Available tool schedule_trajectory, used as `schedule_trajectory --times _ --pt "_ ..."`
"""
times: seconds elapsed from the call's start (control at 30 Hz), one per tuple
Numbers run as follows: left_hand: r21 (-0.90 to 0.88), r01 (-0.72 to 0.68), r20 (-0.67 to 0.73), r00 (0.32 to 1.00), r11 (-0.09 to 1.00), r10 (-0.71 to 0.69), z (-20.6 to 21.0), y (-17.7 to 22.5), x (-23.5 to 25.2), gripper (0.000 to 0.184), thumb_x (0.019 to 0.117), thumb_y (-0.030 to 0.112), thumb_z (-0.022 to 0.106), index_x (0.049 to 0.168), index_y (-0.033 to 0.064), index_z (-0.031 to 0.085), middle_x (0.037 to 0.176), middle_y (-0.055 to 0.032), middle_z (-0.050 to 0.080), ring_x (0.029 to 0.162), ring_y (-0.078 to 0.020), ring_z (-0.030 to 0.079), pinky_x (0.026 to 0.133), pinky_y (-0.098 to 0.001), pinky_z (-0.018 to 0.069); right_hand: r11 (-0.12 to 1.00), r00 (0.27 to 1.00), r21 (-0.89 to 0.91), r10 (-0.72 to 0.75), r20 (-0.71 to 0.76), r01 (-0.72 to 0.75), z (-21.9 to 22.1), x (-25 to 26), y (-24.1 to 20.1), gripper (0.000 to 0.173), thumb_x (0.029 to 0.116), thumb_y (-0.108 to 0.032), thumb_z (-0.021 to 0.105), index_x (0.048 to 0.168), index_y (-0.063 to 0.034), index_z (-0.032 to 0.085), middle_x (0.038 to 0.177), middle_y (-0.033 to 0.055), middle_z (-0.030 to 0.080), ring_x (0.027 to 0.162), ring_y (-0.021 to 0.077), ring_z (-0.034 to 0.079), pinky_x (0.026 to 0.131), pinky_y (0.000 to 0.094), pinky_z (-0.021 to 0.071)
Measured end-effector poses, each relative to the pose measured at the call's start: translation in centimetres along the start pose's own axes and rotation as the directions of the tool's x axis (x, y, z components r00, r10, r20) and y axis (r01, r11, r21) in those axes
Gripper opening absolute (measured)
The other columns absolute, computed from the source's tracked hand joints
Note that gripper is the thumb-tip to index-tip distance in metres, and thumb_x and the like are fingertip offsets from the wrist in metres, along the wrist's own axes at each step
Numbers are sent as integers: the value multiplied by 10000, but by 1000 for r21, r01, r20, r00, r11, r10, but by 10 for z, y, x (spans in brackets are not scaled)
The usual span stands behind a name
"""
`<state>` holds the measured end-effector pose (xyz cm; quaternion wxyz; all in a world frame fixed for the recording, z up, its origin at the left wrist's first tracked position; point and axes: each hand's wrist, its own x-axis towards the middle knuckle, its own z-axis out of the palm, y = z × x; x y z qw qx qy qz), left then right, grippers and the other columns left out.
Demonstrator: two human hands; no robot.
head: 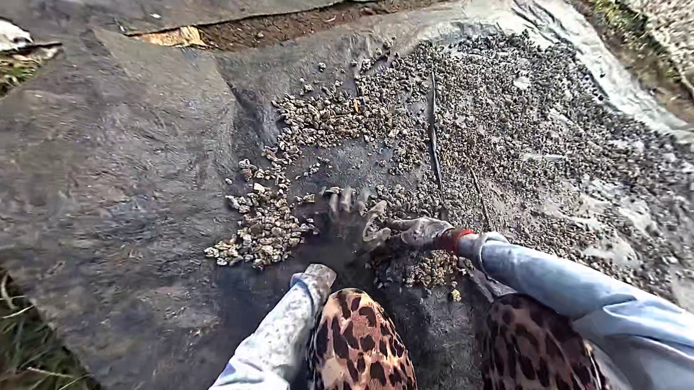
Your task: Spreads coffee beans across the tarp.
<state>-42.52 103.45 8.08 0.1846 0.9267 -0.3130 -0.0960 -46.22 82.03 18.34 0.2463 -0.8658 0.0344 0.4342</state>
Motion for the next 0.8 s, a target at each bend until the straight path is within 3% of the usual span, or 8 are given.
schedule_trajectory --times 0.1,0.17,0.27,0.33,0.43,0.53,0.63,0.8 --pt "-25 -109 20 994 994 110 28 -2 14 670 959 667 509 1544 344 467 1668 14 346 1576 -367 166 1239 -665 39 998 960 -36 46 -276 -59 -29 22 12 478 1071 -494 413 1256 -178 721 1256 128 714 1213 339 646 1021 656 451" --pt "-18 -92 -46 995 996 91 21 -18 -12 570 989 636 478 1498 383 524 1641 51 393 1571 -359 188 1224 -686 43 991 865 -36 95 -493 -130 -32 38 34 491 1039 -555 455 1328 -233 686 1358 132 666 1295 364 594 1035 685 422" --pt "62 -12 -346 938 998 33 -25 -64 -88 494 989 569 531 1456 410 565 1617 75 430 1561 -335 237 1227 -697 86 974 723 8 174 -669 -227 29 58 68 756 962 -694 455 1623 -372 280 1700 188 198 1543 498 157 1125 811 162" --pt "245 311 -485 859 918 -161 -77 -106 -147 683 970 648 507 1579 362 394 1681 -30 315 1562 -372 216 1217 -692 133 967 626 122 238 -743 -223 84 69 48 751 981 -682 434 1633 -350 265 1732 147 79 1578 454 10 1157 807 20" --pt "22 773 -499 558 635 -663 -151 -107 -185 1105 889 619 685 1634 24 125 1670 -297 149 1548 -457 163 1254 -554 129 991 641 67 127 -757 -117 143 77 -21 815 926 -710 491 1592 -249 401 1706 186 181 1578 443 66 1205 743 17" --pt "-451 815 -255 272 363 -928 -193 -79 -152 1058 896 270 801 1616 -43 91 1643 -318 215 1540 -418 227 1263 -483 165 993 703 -97 -121 -701 74 170 82 -72 757 909 -730 493 1565 -360 429 1690 161 256 1570 447 116 1204 746 56" --pt "-326 885 -88 320 331 -943 -193 -76 -138 615 1050 270 596 1426 -180 413 1470 -407 435 1429 -511 391 1190 -582 272 974 748 -149 -228 -624 173 172 82 -69 676 941 -722 455 1558 -449 405 1710 97 228 1581 408 112 1218 718 47" --pt "-120 930 60 357 348 -932 -213 -63 -123 520 1121 236 405 1393 -207 433 1493 -423 395 1449 -510 365 1204 -557 251 946 790 -174 -324 -521 273 153 74 -63 702 943 -721 465 1581 -446 362 1715 120 198 1580 442 51 1209 729 -13"
